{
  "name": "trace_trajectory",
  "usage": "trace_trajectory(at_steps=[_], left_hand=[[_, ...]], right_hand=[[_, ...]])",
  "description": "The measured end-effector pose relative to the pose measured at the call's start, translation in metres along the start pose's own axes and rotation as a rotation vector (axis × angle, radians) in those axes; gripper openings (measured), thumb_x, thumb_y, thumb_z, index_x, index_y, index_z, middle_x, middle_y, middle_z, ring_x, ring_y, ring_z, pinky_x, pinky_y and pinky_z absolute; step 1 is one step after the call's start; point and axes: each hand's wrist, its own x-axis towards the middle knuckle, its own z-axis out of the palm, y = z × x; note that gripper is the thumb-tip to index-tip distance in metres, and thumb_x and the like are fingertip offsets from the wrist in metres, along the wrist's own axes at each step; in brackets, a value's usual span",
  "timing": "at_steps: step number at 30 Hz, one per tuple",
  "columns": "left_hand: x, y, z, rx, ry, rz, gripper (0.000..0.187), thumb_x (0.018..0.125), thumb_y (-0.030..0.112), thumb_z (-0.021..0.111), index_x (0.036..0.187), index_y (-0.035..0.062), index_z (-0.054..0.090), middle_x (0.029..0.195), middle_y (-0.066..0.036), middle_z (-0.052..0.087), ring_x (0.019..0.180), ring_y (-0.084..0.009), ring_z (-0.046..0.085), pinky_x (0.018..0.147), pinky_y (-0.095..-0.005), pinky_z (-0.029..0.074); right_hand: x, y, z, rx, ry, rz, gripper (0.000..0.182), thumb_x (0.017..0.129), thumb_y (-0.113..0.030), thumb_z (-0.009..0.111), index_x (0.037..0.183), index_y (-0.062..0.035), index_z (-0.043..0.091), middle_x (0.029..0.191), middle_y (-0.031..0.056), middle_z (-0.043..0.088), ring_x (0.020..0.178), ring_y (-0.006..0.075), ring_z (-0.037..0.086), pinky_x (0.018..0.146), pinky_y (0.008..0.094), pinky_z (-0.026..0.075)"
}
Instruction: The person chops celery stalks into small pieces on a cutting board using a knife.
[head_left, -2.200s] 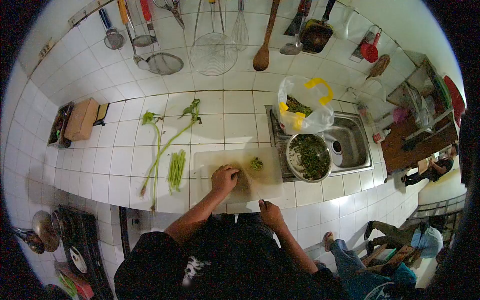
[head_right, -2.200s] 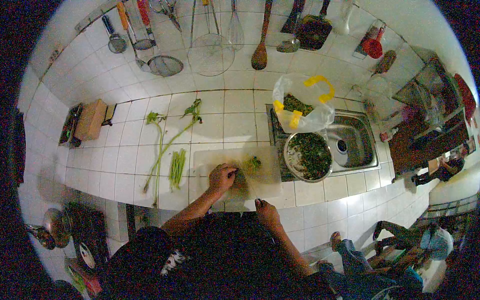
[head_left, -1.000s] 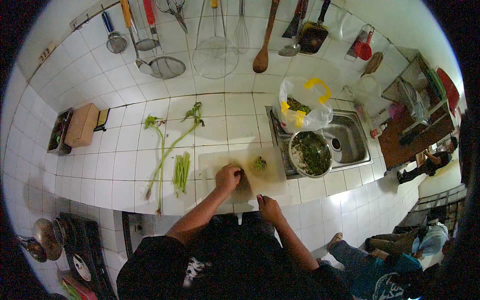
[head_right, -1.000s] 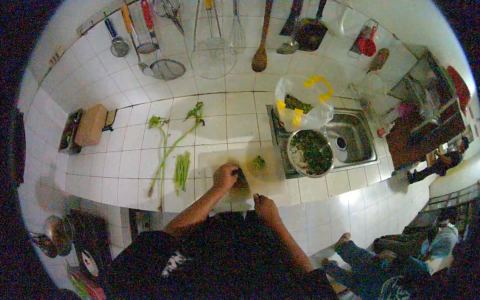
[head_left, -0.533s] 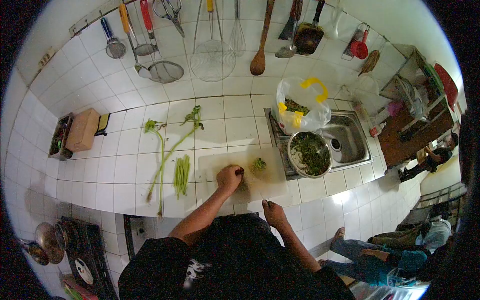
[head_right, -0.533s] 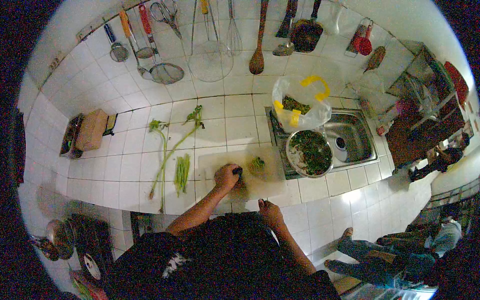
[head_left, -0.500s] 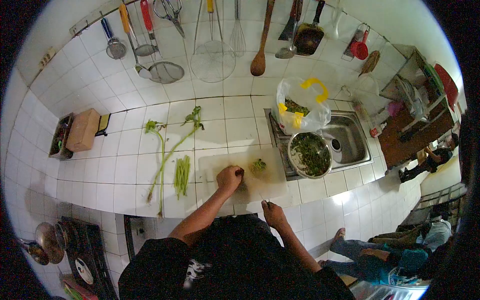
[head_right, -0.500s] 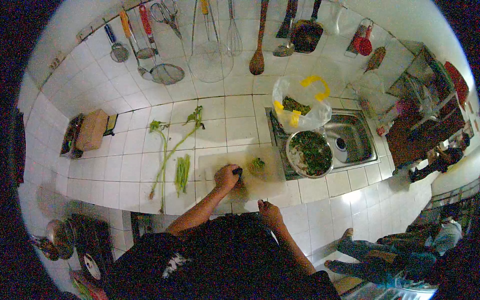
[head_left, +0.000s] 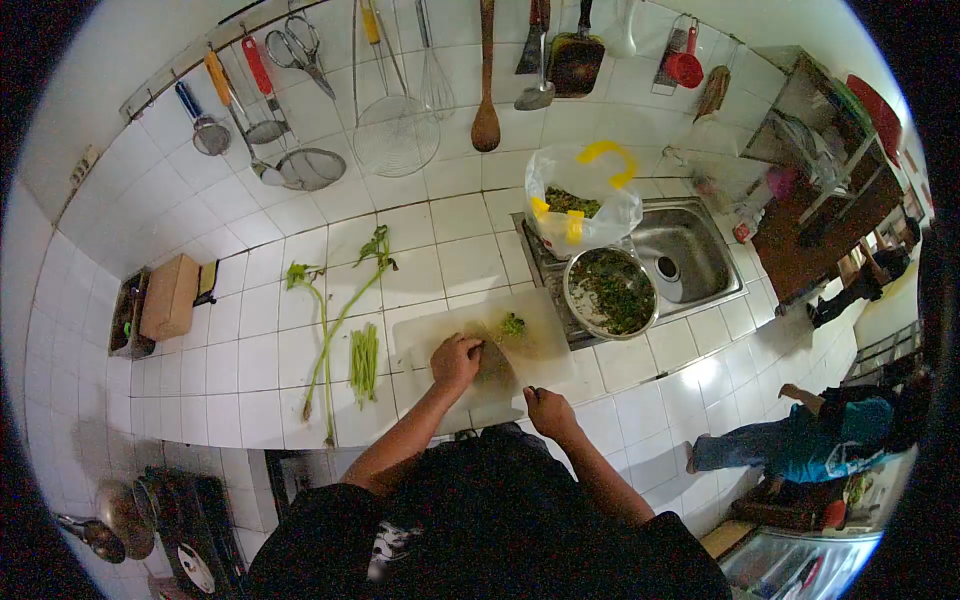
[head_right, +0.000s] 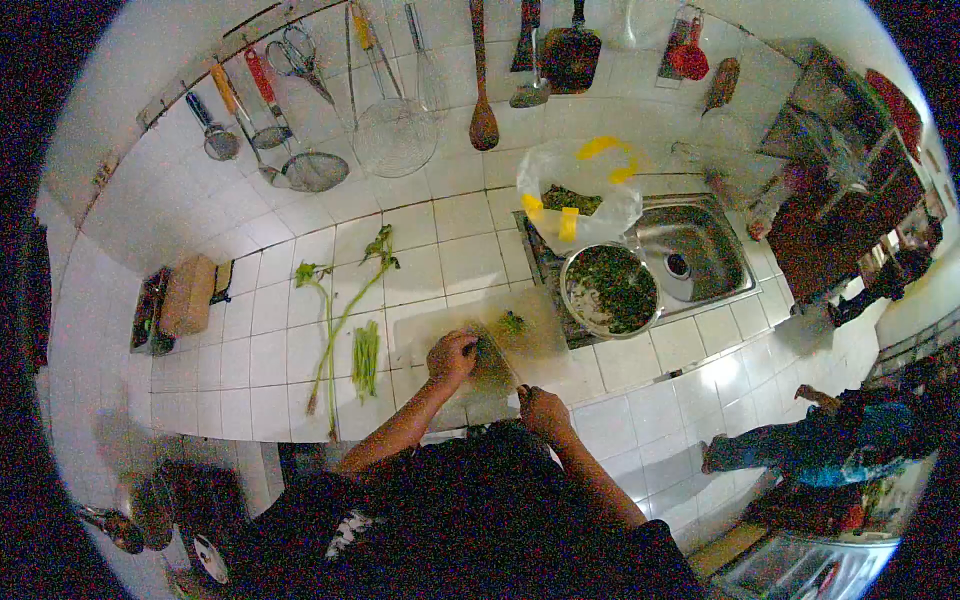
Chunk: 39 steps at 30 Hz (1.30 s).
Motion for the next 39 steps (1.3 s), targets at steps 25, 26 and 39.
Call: trace_trajectory(at_steps=[25,26,39], left_hand=[[0.012,0.014,-0.009,-0.061,-0.209,-0.335,0.022,0.072,0.021,0.071,0.094,0.0152,0.074,0.094,-0.009,0.07,0.087,-0.0301,0.066,0.076,-0.0416,0.053],[0.012,0.017,-0.012,-0.084,-0.228,-0.383,0.023,0.072,0.023,0.072,0.093,0.0151,0.074,0.094,-0.009,0.07,0.086,-0.03,0.066,0.077,-0.0415,0.053],[0.007,0.008,0.0,-0.005,-0.14,-0.29,0.02,0.071,0.022,0.073,0.089,0.0136,0.074,0.092,-0.009,0.07,0.084,-0.0307,0.066,0.075,-0.042,0.053]], right_hand=[[0.007,0.01,-0.006,0.036,-0.083,-0.036,0.059,0.1,-0.043,0.03,0.095,0.006,0.062,0.093,0.0325,0.062,0.092,0.0496,0.058,0.085,0.0556,0.045],[0.006,0.016,-0.006,0.048,-0.098,-0.062,0.06,0.1,-0.044,0.03,0.094,0.006,0.062,0.093,0.0329,0.062,0.091,0.0497,0.058,0.085,0.0557,0.045],[-0.004,0.012,-0.022,0.127,-0.089,-0.133,0.055,0.099,-0.043,0.034,0.098,0.0031,0.063,0.095,0.031,0.063,0.092,0.0489,0.059,0.084,0.0548,0.046]])
